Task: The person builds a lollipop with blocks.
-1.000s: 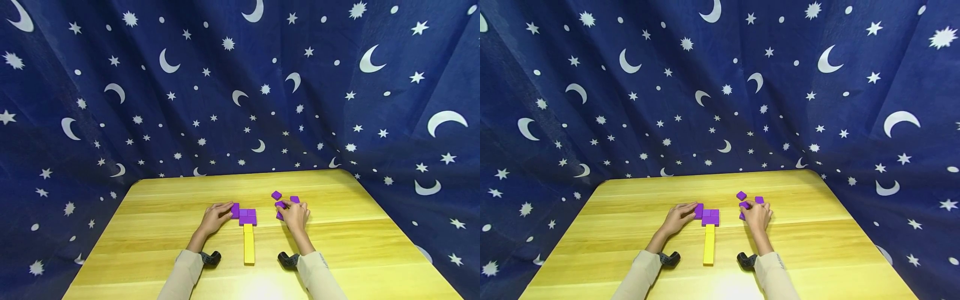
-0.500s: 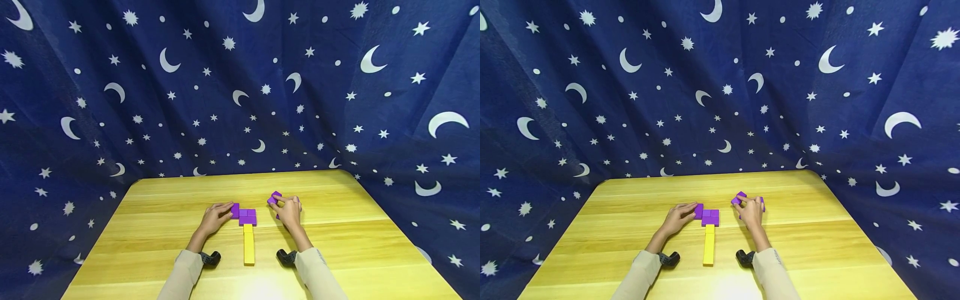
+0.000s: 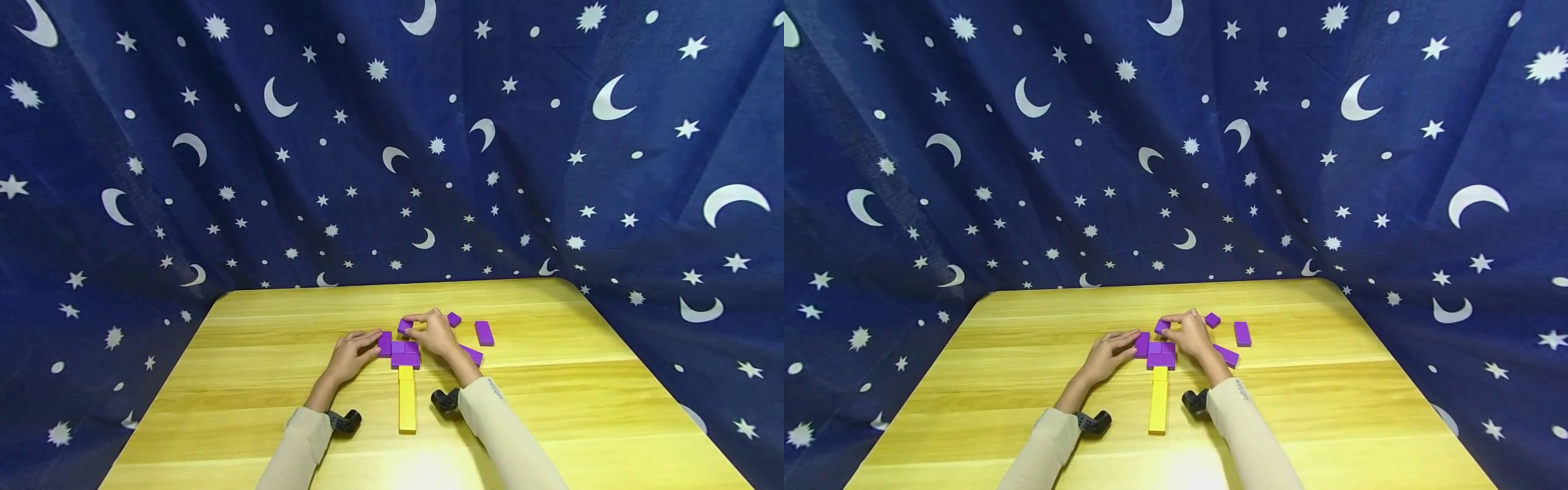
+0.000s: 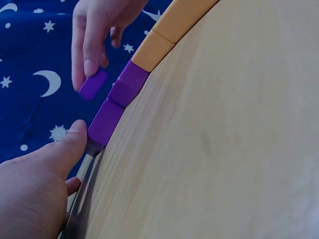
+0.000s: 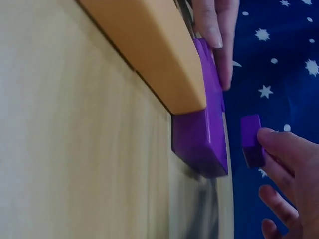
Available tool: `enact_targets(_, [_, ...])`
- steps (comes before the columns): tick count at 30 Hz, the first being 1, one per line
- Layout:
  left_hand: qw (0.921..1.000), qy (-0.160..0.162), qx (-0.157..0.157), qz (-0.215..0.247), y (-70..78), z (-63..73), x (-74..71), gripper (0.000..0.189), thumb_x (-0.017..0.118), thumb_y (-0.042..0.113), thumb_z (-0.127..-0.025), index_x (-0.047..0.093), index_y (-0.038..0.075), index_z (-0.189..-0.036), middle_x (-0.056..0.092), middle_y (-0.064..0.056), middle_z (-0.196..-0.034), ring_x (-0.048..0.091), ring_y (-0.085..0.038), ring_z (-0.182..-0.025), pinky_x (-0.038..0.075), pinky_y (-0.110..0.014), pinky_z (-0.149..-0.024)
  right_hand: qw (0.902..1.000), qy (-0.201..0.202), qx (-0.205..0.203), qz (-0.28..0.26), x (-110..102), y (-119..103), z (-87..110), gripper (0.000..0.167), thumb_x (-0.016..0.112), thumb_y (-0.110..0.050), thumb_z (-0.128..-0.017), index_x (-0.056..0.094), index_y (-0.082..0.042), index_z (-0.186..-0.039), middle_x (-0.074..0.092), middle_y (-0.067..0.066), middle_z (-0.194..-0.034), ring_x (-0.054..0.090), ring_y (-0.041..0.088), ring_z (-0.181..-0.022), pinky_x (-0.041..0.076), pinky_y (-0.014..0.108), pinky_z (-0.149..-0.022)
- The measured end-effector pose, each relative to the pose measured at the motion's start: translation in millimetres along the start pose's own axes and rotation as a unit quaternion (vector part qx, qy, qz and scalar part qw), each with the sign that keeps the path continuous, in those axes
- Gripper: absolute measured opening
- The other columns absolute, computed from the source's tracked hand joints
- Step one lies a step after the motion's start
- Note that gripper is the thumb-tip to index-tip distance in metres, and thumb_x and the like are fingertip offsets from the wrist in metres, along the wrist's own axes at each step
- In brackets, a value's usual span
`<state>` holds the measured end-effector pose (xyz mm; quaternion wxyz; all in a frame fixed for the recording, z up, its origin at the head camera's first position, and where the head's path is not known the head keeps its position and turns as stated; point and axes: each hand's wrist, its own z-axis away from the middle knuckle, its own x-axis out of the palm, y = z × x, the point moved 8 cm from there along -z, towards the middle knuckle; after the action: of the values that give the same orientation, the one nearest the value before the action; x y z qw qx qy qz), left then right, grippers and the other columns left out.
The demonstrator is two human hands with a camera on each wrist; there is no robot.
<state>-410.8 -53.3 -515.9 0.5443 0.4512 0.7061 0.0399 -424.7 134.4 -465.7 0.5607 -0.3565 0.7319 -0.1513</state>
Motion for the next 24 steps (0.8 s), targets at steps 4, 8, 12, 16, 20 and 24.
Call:
enact_targets(4, [1.0000,0.004,0.004,0.000,1.1,-0.2,-0.1,0.043,0.057,0.032,-0.091,0.055,0.014,-0.131,0.052,0.001,-0.132,0.044,-0.029,-0.120,0.029,-0.052,-0.092,0.9991,-0.040,-0.014,0.001,11,-4,-5.2,0.027,0.074,-0.021,-0.080,0.072,-0.016,-0.106,0.063,0.011,-0.094,0.050,0.028,-0.088,0.038,0.037,-0.072])
enact_targets(8, [1.0000,0.006,0.003,0.002,0.9,-0.4,0.1,0.044,0.058,0.031,-0.091,0.054,0.013,-0.131,0.052,0.000,-0.132,0.044,-0.028,-0.119,0.029,-0.051,-0.092,0.9977,-0.064,-0.022,0.003,17,-6,-7.8,0.028,0.074,-0.020,-0.080,0.071,-0.014,-0.107,0.063,0.009,-0.092,0.050,0.024,-0.087,0.037,0.037,-0.074])
enact_targets(12, [1.0000,0.006,0.001,-0.002,-0.3,0.0,1.4,0.044,0.058,0.031,-0.091,0.054,0.013,-0.131,0.052,0.001,-0.132,0.045,-0.027,-0.119,0.030,-0.050,-0.091,0.9969,-0.073,-0.026,0.009,20,-7,-7.9,0.027,0.074,-0.020,-0.079,0.072,-0.015,-0.106,0.065,0.003,-0.089,0.048,0.022,-0.084,0.034,0.038,-0.076])
enact_targets(16, [0.9999,0.008,0.004,-0.007,0.6,0.6,0.7,0.043,0.058,0.031,-0.091,0.055,0.013,-0.130,0.052,0.003,-0.132,0.045,-0.026,-0.118,0.031,-0.049,-0.090,0.9964,-0.076,-0.036,0.010,21,-9,-7.4,0.025,0.074,-0.019,-0.079,0.073,-0.013,-0.104,0.067,0.001,-0.084,0.048,0.024,-0.081,0.032,0.039,-0.076])
enact_targets(20, [0.9999,0.009,0.006,-0.010,2.0,1.0,-0.4,0.043,0.058,0.031,-0.091,0.055,0.013,-0.130,0.052,0.002,-0.132,0.046,-0.026,-0.117,0.031,-0.049,-0.090,0.9954,-0.086,-0.041,0.010,23,-9,-7.1,0.026,0.073,-0.018,-0.080,0.072,-0.011,-0.105,0.066,0.002,-0.083,0.047,0.021,-0.078,0.033,0.037,-0.073])
enact_targets(24, [0.9999,0.005,0.005,-0.009,2.3,0.5,-0.5,0.043,0.057,0.032,-0.092,0.055,0.013,-0.130,0.052,0.001,-0.132,0.045,-0.027,-0.117,0.031,-0.049,-0.090,0.9938,-0.102,-0.039,0.017,26,-7,-6.7,0.025,0.072,-0.018,-0.081,0.072,-0.013,-0.106,0.066,0.002,-0.084,0.046,0.015,-0.075,0.037,0.033,-0.069])
